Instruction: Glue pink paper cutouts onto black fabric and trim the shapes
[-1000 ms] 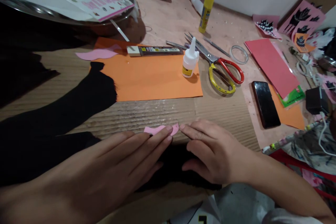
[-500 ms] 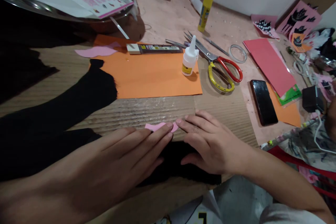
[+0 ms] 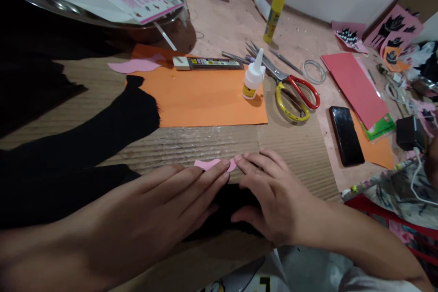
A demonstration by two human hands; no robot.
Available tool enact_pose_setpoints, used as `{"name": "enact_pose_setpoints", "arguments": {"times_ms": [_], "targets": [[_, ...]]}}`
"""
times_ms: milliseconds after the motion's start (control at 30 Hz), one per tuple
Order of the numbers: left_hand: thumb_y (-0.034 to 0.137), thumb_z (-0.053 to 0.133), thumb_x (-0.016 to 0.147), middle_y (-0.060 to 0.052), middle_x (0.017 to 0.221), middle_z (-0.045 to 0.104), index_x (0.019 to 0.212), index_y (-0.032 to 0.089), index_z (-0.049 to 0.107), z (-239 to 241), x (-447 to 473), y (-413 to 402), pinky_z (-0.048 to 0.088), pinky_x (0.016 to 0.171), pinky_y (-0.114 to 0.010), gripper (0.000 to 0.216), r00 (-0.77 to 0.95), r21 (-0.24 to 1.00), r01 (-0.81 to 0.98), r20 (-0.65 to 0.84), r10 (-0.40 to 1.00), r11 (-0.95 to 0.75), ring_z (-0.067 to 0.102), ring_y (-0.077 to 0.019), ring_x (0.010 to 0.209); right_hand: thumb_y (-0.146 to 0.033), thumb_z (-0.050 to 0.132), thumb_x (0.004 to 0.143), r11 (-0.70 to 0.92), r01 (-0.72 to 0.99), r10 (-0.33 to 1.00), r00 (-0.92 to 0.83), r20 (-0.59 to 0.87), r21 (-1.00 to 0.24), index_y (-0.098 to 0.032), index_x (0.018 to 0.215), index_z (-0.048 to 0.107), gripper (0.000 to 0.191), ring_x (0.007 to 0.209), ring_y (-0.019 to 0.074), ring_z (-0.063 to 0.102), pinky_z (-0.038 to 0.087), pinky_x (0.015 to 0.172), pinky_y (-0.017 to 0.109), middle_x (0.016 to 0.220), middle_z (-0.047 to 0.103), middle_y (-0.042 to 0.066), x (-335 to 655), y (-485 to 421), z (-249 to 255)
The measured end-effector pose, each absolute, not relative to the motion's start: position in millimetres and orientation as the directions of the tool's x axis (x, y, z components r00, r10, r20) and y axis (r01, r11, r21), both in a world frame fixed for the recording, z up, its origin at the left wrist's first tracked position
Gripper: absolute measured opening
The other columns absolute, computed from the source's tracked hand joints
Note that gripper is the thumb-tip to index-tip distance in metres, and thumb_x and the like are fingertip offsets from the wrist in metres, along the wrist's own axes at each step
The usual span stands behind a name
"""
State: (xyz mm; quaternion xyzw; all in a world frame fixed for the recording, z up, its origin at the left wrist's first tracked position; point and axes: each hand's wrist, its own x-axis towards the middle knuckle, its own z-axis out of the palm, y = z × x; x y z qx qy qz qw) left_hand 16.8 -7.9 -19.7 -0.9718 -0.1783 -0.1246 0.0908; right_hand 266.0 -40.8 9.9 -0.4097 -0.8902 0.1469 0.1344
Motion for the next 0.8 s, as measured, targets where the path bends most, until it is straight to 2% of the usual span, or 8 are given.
{"name": "enact_pose_setpoints", "arguments": {"times_ms": [133,267,367,533,700,800], "targets": [[0.007,0.044,0.100,-0.013,0.138,0.072,0.131,0.010,0.071,-21.9,17.2,-5.5,0.052,0.098,-0.039,0.041,0.908,-0.132,0.348,0.294,0.298,-0.928,0.067,-0.0252,0.120,-0.030,0.062,0.102,0.596,0.650,0.783,-0.599,0.165,-0.470,-0.021,0.116,0.054,0.018,0.132,0.0327,0.063,0.050,0.112,0.060,0.140,0.069,0.021,270.7,-39.1,7.3],[0.011,0.044,0.103,-0.012,0.131,0.076,0.121,0.013,0.076,-19.5,17.9,-3.7,0.055,0.093,-0.037,0.037,0.888,-0.125,0.356,0.353,0.294,-0.926,0.070,-0.0242,0.113,-0.026,0.060,0.103,0.505,0.618,0.824,-0.553,0.123,-0.603,-0.024,0.117,0.051,0.017,0.138,0.0303,0.058,0.050,0.111,0.055,0.146,0.066,0.019,275.2,-38.5,8.1],[0.014,0.043,0.106,-0.013,0.135,0.074,0.128,0.009,0.072,-18.7,19.3,-3.6,0.055,0.094,-0.038,0.037,0.889,-0.144,0.371,0.340,0.306,-0.918,0.069,-0.0253,0.114,-0.027,0.058,0.105,0.464,0.605,0.833,-0.546,0.087,-0.648,-0.025,0.116,0.050,0.014,0.141,0.0282,0.056,0.049,0.113,0.052,0.149,0.065,0.018,278.1,-37.8,9.7],[0.014,0.047,0.104,-0.017,0.141,0.070,0.136,0.006,0.067,-20.2,19.2,-4.9,0.055,0.095,-0.038,0.039,0.900,-0.165,0.360,0.319,0.296,-0.918,0.069,-0.0262,0.116,-0.035,0.065,0.102,0.582,0.585,0.784,-0.588,0.199,-0.565,-0.022,0.112,0.054,0.020,0.131,0.0295,0.064,0.047,0.114,0.053,0.138,0.072,0.018,281.8,-35.4,8.6],[0.008,0.046,0.100,-0.011,0.138,0.073,0.131,0.014,0.072,-19.3,15.8,-3.8,0.054,0.099,-0.036,0.041,0.914,-0.164,0.341,0.287,0.286,-0.926,0.067,-0.0237,0.121,-0.030,0.064,0.101,0.650,0.603,0.735,-0.652,0.183,-0.462,-0.021,0.116,0.056,0.020,0.129,0.0301,0.066,0.048,0.113,0.056,0.137,0.073,0.018,280.4,-36.2,5.8],[0.009,0.047,0.101,-0.015,0.137,0.073,0.131,0.008,0.071,-18.7,15.9,-2.3,0.053,0.098,-0.038,0.038,0.909,-0.149,0.333,0.313,0.275,-0.931,0.068,-0.0255,0.118,-0.028,0.062,0.101,0.670,0.617,0.724,-0.667,0.176,-0.414,-0.019,0.116,0.056,0.018,0.129,0.0323,0.065,0.049,0.111,0.058,0.138,0.071,0.020,278.2,-37.7,5.9]]}}
